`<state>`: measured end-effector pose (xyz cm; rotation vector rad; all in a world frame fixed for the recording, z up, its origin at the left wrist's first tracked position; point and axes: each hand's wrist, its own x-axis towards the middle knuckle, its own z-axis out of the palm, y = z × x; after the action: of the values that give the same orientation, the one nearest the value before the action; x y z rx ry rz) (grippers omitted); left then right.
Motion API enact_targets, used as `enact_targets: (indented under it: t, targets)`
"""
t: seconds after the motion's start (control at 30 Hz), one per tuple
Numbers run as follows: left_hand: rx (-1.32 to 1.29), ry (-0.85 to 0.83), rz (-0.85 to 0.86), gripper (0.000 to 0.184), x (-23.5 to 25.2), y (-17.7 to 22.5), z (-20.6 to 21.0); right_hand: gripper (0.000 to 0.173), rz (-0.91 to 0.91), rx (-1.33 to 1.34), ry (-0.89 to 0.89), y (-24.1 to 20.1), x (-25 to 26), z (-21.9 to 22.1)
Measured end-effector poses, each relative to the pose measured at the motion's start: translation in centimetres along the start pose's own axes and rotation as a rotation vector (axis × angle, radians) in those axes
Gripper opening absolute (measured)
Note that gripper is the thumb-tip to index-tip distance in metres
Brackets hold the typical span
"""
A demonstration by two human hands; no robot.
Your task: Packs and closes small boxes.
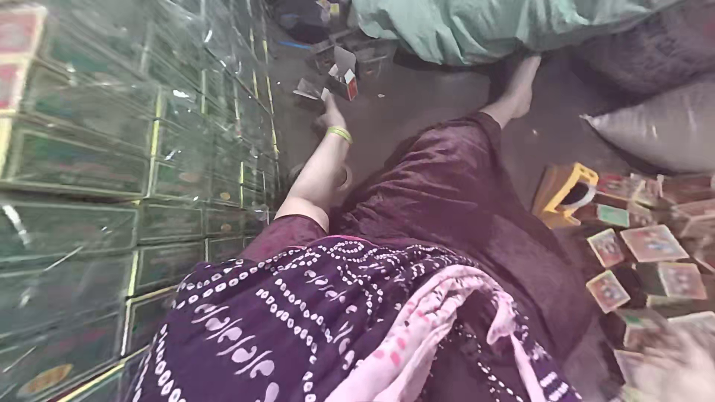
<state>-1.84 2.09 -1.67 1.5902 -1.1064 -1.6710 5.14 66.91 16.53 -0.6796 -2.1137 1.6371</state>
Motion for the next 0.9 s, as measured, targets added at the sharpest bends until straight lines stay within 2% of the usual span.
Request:
enact_targets:
  t: [0.03,0.1,0.13,0.2,0.23,0.3,0.37,0.4,0.43,0.47,0.5,0.53,0.6,0.63,0.7,0.77,0.87,0.9]
  targets:
    - [-0.015,-0.01,0.036,0.081,2.1,0.1,-0.4,0.042,0.006,-0.025,-0.067,2.8,0.5,-1.8]
    - [-0.117,-0.118,0.219,0.052,4.9,0.0,-0.8,0.05,0.045,-0.12,-0.035,5.3,-0.3,-3.8]
    - [-0.158,-0.121,0.314,0.044,5.7,-0.2,-0.9,0.052,0.086,-0.174,-0.003,5.8,-0.8,-4.7]
    - [-0.108,-0.063,0.457,0.069,4.7,0.5,-1.5,0.054,0.164,-0.273,0.042,6.6,-1.3,-6.7]
    - [-0.049,-0.034,0.485,0.068,3.8,0.9,-1.8,0.052,0.198,-0.323,0.042,7.1,-1.3,-8.0]
    - [0.022,-0.032,0.629,0.049,3.7,0.6,-1.6,0.042,0.293,-0.473,0.001,8.4,-1.0,-10.5]
    - [0.256,-0.127,0.795,0.056,2.2,-0.5,-1.8,0.037,0.391,-0.646,-0.089,9.9,-0.7,-13.0]
    - [0.315,-0.177,0.878,0.055,-0.6,-0.4,-1.7,0.037,0.443,-0.75,-0.153,10.4,-0.8,-13.8]
    - [0.38,-0.217,0.839,0.053,-6.2,0.7,-1.5,0.036,0.471,-0.862,-0.222,11.1,-0.8,-14.5]
    - [0.36,-0.269,0.618,0.053,-13.8,3.4,-1.1,0.035,0.477,-0.978,-0.285,11.9,-1.0,-15.0]
    - [0.273,-0.339,0.571,0.052,-19.2,4.9,-1.2,0.034,0.481,-1.084,-0.33,12.4,-1.2,-15.0]
    - [0.15,-0.443,0.616,0.05,-22.5,5.1,-1.4,0.033,0.489,-1.174,-0.362,13.0,-1.6,-15.0]
    - [-0.091,-0.758,0.691,0.042,-24.7,3.4,-1.1,0.031,0.504,-1.295,-0.386,14.2,-2.3,-14.7]
    - [-0.15,-0.939,0.644,0.037,-24.9,2.3,-0.7,0.03,0.494,-1.325,-0.374,15.3,-2.6,-14.7]
    - [-0.138,-1.265,0.441,0.033,-25.8,0.1,0.1,0.032,0.492,-1.344,-0.341,17.2,-3.0,-14.9]
    - [0.024,-1.486,0.286,0.032,-29.2,-1.5,0.0,0.039,0.522,-1.348,-0.332,18.3,-3.0,-14.9]
    - [0.361,-1.693,0.01,0.029,-35.1,-3.9,-0.8,0.048,0.541,-1.273,-0.327,18.7,-2.7,-14.8]
    - [0.453,-1.753,-0.104,0.032,-36.4,-4.9,-1.0,0.05,0.549,-1.265,-0.336,18.6,-2.6,-14.7]
